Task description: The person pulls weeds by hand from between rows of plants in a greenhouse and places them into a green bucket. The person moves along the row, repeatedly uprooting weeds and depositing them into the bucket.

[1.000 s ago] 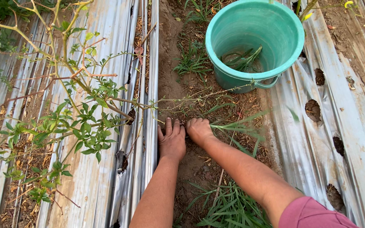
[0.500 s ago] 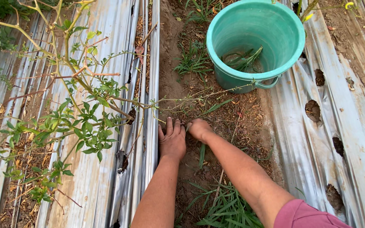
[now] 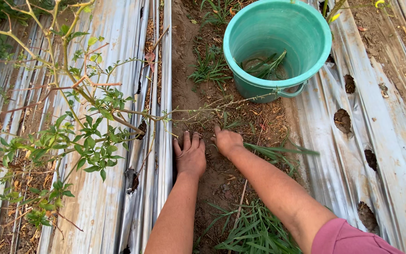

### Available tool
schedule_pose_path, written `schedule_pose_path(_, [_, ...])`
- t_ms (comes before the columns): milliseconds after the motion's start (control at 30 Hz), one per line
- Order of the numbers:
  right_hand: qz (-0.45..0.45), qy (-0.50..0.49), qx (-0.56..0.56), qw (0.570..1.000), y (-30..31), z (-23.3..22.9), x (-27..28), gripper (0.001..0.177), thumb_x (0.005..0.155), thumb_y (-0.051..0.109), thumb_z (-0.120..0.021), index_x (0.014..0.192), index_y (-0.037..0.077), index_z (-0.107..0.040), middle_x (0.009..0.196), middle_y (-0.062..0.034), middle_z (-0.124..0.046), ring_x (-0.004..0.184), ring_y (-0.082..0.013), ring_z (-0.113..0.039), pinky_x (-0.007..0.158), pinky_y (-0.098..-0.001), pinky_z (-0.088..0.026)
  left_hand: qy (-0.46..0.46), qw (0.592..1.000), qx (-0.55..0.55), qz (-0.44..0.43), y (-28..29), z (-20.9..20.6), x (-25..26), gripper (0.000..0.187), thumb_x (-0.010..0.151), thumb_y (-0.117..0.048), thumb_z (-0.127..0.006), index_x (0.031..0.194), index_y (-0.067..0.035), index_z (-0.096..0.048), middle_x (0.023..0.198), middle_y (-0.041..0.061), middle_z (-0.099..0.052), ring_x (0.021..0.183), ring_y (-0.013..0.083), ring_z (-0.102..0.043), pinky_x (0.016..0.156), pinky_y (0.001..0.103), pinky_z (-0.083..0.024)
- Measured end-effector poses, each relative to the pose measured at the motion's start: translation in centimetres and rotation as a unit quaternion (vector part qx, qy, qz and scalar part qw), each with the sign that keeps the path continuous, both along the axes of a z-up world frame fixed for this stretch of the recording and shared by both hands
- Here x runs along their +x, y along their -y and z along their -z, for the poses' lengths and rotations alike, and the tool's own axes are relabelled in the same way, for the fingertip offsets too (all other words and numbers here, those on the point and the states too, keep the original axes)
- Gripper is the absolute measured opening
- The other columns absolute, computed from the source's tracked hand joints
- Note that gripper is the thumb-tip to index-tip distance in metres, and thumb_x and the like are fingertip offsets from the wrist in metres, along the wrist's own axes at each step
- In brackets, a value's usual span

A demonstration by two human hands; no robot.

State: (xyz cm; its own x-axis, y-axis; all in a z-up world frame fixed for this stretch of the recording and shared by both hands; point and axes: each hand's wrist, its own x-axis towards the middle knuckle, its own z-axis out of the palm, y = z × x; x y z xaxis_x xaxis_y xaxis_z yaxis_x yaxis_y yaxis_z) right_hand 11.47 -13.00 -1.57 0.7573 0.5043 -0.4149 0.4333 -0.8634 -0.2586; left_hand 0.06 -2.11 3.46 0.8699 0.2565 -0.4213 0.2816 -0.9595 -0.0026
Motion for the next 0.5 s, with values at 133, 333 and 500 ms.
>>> schedule_pose_path(133, [0.031,-0.022,0.032,0.999,0.5,1.6,0.2,0.035,0.099,0.032,-0.055,0.128,0.012,-0.060,0.112,-0.0175,-0.072,0.104,-0.0370,-0.070,0.089,-0.0501,-0.056,0.009,1.000,-0.004,0.000,0.3,0.1,-0.1,0.057,0.094,-0.008,-0.042,0.150,-0.018,-0.046,0.167,0.004,-0.024,0.157,0.0282,-0.011,0.120,0.065,-0.001])
schedule_pose_path(333, [0.049,-0.034,0.092,0.994,0.9,4.6,0.7,0.027,0.097,0.030,-0.059,0.110,0.008,-0.068,0.111,-0.0197,-0.072,0.105,-0.0381,-0.069,0.095,-0.0480,-0.053,-0.001,1.000,-0.017,-0.008,0.4,-0.2,-0.1,0.055,0.094,-0.006,-0.043,0.148,-0.019,-0.049,0.167,0.003,-0.024,0.157,0.0276,-0.012,0.121,0.064,-0.001])
schedule_pose_path(500, [0.039,-0.059,0.120,0.990,1.1,4.7,1.3,0.027,0.098,0.027,-0.059,0.109,0.004,-0.067,0.108,-0.0200,-0.072,0.102,-0.0350,-0.070,0.095,-0.0456,-0.053,-0.017,0.999,-0.032,-0.018,0.3,-0.9,-0.2,0.058,0.094,-0.004,-0.044,0.149,-0.019,-0.047,0.168,0.002,-0.023,0.157,0.0257,-0.012,0.122,0.062,-0.001])
